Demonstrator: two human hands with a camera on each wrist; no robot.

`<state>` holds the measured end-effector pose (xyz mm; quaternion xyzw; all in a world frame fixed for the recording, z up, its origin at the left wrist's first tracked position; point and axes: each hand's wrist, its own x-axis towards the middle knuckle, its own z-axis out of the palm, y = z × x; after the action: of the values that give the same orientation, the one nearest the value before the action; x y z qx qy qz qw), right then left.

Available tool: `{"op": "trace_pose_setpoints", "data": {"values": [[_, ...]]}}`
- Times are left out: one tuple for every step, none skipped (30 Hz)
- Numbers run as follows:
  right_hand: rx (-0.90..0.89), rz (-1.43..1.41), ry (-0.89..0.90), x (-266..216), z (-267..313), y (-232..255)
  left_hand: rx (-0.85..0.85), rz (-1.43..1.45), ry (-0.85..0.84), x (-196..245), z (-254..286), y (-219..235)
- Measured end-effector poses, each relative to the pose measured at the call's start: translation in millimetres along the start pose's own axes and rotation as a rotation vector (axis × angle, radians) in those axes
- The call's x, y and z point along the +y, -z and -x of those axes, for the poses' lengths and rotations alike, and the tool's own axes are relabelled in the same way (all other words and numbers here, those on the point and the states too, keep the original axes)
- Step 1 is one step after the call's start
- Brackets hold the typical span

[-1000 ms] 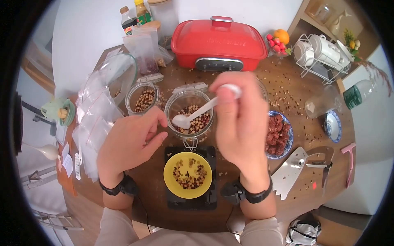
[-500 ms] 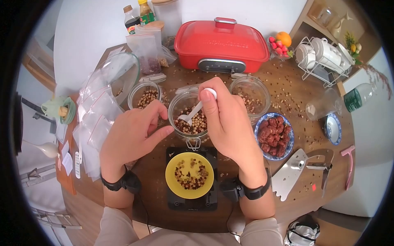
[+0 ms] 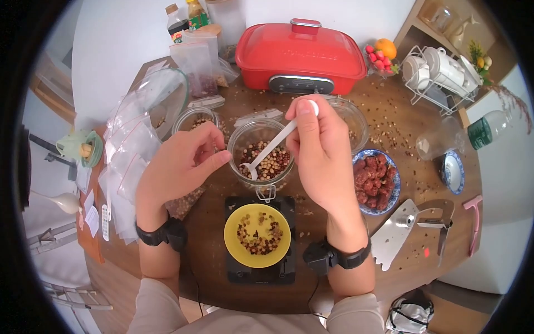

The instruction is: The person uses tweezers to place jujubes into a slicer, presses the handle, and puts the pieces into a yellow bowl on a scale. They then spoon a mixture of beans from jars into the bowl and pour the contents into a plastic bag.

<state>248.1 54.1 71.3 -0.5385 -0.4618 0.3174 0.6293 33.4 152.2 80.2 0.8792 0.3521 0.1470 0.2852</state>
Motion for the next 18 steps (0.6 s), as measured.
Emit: {"op": "trace_pose_setpoints", "data": {"values": [[0.024,-0.036,-0.020,1,0,0,-0.001,0.022,-0.010,-1,-1,-1],[0.046,-0.074,-0.040,1,-1,1,-0.001,0.043,-0.018,-2,-1,0],[0.067,-0.111,-0.061,2,-1,1,-0.022,0.052,-0.004,-2,-2,1],[0.086,-0.130,-0.054,3,-1,1,-0.043,0.064,0.008,-2,-3,2],[0.091,-0.160,-0.056,4,-2,2,-0.065,0.078,0.018,-3,-4,2],[0.100,-0.187,-0.057,4,-3,3,-0.059,0.070,0.021,-2,-3,3],[0.110,-0.211,-0.059,4,-4,5,-0.054,0.065,0.022,-2,-3,3],[0.134,-0.215,-0.061,3,-4,5,-0.051,0.061,0.021,-1,-3,2],[0.153,-0.240,-0.070,2,-5,4,-0.039,0.058,0.018,-1,-3,0],[0.175,-0.263,-0.079,1,-5,4,-0.030,0.057,0.014,-2,-2,-1],[0.198,-0.286,-0.087,0,-5,5,-0.021,0.056,0.009,-2,-1,-2],[0.210,-0.321,-0.083,1,-6,6,-0.030,0.061,0.011,-3,-1,-3],[0.221,-0.359,-0.077,2,-7,8,-0.037,0.065,0.015,-2,-1,-2],[0.230,-0.398,-0.072,2,-7,10,-0.044,0.066,0.020,-1,-1,-2],[0.256,-0.395,-0.075,2,-7,11,-0.052,0.062,0.022,1,-1,-1],[0.279,-0.395,-0.077,1,-8,12,-0.058,0.056,0.026,2,0,0],[0.302,-0.396,-0.080,0,-8,12,-0.063,0.048,0.032,3,0,1],[0.312,-0.422,-0.078,-1,-8,13,-0.062,0.050,0.025,3,0,1]]}}
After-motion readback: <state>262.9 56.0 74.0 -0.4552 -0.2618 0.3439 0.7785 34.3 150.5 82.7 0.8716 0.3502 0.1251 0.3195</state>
